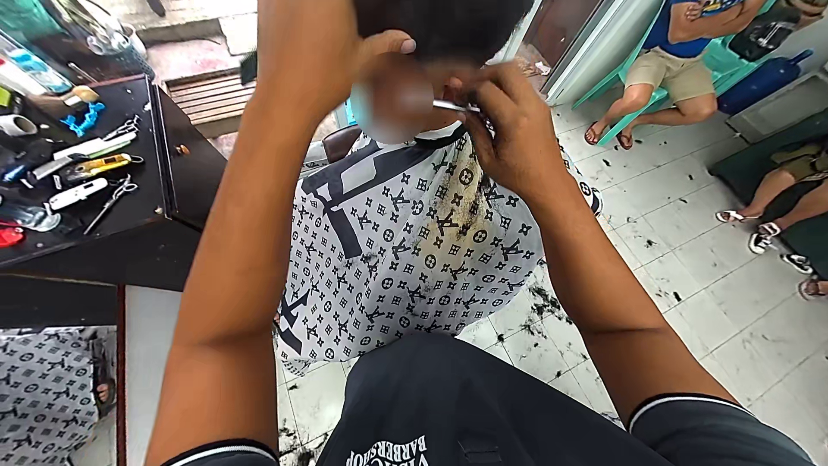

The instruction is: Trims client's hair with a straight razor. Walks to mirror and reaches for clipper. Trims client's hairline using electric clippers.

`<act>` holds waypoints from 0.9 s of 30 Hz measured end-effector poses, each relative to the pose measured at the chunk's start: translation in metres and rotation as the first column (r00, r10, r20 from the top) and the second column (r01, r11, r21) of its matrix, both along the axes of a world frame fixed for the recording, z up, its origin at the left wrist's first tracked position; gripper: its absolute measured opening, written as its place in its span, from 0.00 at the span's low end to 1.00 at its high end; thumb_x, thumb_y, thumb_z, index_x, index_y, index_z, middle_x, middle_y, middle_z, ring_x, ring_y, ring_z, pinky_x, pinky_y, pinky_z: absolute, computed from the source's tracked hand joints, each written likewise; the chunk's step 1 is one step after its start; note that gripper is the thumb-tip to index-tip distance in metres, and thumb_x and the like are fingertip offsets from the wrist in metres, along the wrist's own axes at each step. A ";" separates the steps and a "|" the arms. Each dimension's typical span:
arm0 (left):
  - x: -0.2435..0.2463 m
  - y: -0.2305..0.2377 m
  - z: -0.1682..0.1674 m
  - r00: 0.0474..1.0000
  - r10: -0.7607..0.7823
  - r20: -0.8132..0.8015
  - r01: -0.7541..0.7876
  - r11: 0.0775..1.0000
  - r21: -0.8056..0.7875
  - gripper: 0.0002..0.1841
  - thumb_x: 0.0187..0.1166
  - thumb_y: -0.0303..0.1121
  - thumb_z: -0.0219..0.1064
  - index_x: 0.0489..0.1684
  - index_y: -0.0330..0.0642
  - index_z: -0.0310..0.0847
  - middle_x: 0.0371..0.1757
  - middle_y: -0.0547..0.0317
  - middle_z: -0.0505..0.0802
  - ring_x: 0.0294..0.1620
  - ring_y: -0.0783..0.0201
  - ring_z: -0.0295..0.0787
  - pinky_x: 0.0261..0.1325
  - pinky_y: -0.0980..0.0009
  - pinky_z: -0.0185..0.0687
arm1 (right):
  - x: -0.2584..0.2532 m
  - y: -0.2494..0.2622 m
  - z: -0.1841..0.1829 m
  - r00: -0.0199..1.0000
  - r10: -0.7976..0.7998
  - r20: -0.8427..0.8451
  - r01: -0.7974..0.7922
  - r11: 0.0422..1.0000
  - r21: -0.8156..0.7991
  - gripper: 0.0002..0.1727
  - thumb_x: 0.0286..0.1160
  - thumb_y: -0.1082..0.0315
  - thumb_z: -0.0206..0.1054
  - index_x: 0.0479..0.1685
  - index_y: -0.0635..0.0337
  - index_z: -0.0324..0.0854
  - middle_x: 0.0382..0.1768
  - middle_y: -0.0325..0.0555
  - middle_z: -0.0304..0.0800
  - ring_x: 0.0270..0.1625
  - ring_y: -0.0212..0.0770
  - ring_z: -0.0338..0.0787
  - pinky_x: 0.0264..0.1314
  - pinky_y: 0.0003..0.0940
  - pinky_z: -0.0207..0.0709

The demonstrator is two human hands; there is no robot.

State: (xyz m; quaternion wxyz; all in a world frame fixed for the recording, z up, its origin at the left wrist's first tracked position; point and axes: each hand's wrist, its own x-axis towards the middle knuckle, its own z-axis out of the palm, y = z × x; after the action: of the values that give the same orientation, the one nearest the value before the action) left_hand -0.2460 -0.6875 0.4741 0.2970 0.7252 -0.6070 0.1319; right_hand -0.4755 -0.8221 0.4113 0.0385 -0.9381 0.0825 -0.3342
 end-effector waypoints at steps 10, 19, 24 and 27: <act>-0.015 0.051 -0.043 0.810 -0.481 -0.336 0.483 0.872 -0.084 0.13 0.82 0.39 0.70 0.55 0.42 0.91 0.34 0.73 0.90 0.23 0.90 0.65 0.26 0.88 0.59 | -0.028 0.017 -0.008 0.831 0.542 -0.124 -0.265 0.581 0.769 0.19 0.94 0.65 0.47 0.65 0.65 0.80 0.38 0.38 0.90 0.32 0.25 0.87 0.37 0.22 0.84; 0.010 0.006 -0.012 0.996 -0.092 -0.008 0.092 0.995 -0.047 0.41 0.67 0.69 0.72 0.68 0.42 0.85 0.61 0.40 0.90 0.65 0.46 0.85 0.70 0.45 0.76 | 0.046 0.085 -0.050 0.894 0.201 0.400 -0.436 0.183 0.881 0.12 0.88 0.72 0.58 0.62 0.69 0.74 0.46 0.46 0.94 0.47 0.34 0.93 0.49 0.31 0.88; 0.000 -0.022 -0.001 0.997 0.078 0.000 -0.077 0.978 0.192 0.43 0.61 0.60 0.80 0.76 0.43 0.77 0.70 0.33 0.83 0.74 0.34 0.77 0.73 0.33 0.69 | 0.107 0.101 -0.054 0.882 -0.167 0.440 -0.459 -0.093 0.884 0.10 0.88 0.72 0.60 0.59 0.68 0.75 0.43 0.50 0.93 0.34 0.34 0.91 0.33 0.29 0.86; -0.001 -0.024 -0.001 0.997 0.071 0.013 -0.073 0.981 0.179 0.41 0.61 0.61 0.79 0.72 0.43 0.80 0.68 0.37 0.86 0.74 0.37 0.79 0.73 0.33 0.69 | 0.124 0.104 -0.052 0.880 -0.227 0.416 -0.460 -0.196 0.866 0.10 0.88 0.71 0.60 0.58 0.68 0.76 0.44 0.52 0.91 0.37 0.38 0.92 0.36 0.33 0.89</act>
State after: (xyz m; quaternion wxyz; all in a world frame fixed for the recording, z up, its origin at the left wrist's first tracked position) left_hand -0.2472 -0.7117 0.4733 0.2237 0.7701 -0.5907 0.0897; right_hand -0.3515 -0.7180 0.3592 0.7936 -0.4603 0.2045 -0.3413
